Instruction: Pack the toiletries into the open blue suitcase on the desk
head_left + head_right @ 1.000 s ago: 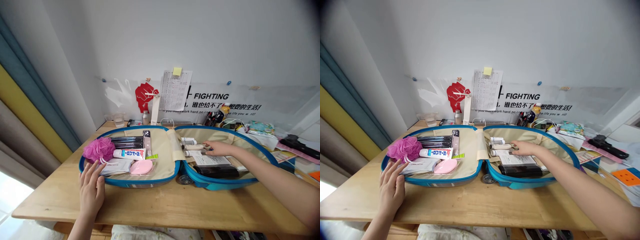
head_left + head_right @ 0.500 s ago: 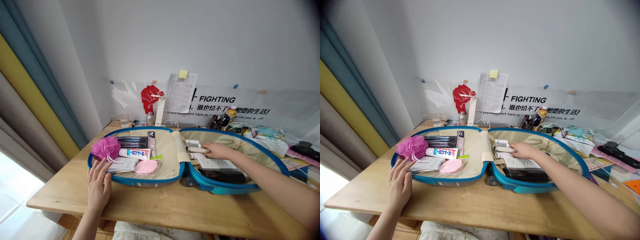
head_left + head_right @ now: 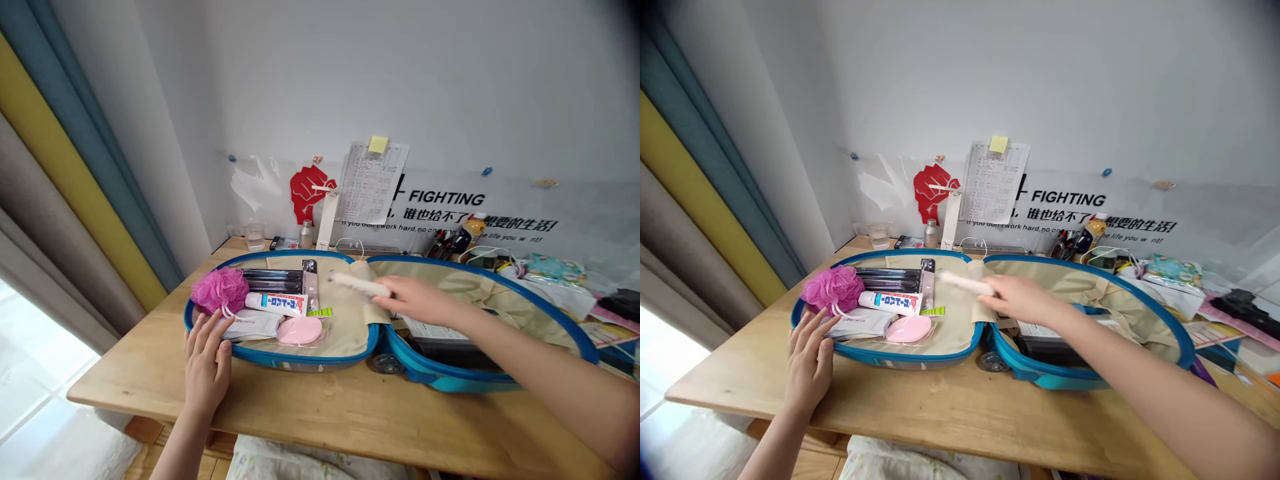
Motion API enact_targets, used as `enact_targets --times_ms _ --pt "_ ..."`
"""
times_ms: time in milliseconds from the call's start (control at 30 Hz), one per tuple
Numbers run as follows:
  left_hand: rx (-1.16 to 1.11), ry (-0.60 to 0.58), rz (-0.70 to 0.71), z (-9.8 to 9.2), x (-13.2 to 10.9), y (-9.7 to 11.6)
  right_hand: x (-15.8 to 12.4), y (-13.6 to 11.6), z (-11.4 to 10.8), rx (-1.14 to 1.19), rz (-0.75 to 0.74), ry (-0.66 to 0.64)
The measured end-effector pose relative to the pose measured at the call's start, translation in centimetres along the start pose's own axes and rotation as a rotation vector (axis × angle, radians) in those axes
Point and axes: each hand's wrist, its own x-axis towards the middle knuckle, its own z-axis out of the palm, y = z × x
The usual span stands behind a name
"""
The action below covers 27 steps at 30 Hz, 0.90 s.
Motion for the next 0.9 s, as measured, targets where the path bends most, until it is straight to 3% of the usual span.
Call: enact_targets --times_ms 67,200,367,567,700,800,900 --pt "0.003 -0.003 0.0 0.0 0.0 0.0 2.1 -4.5 0.8 -0.06 -0.14 -0.118" --pt "0.02 -0.007 0.003 -0.2 -0.1 0.0 6.2 -11.6 3.6 -0.081 -0.254 -0.147" --pt "0.02 0.004 0.023 -0.2 0.1 0.1 9.1 -15.4 6.3 -0.111 -0.306 -0.117" --pt "0.015 0.005 0.024 -0.2 0.2 0.1 9.2 -15.7 7.2 -0.121 -0.336 -0.079" --pt "0.011 -0.01 -0.001 -0.2 0.1 0.3 8.9 -14.8 6.0 -0.086 -0.317 -0.05" --pt "0.01 -0.022 -0.024 -0.3 0.1 0.4 8.6 -11.8 3.5 -0.036 -0.246 0.014" --pt "0.013 -0.022 -0.027 -0.3 0.1 0.4 8.2 -6.0 0.6 -0.002 -0.061 0.101"
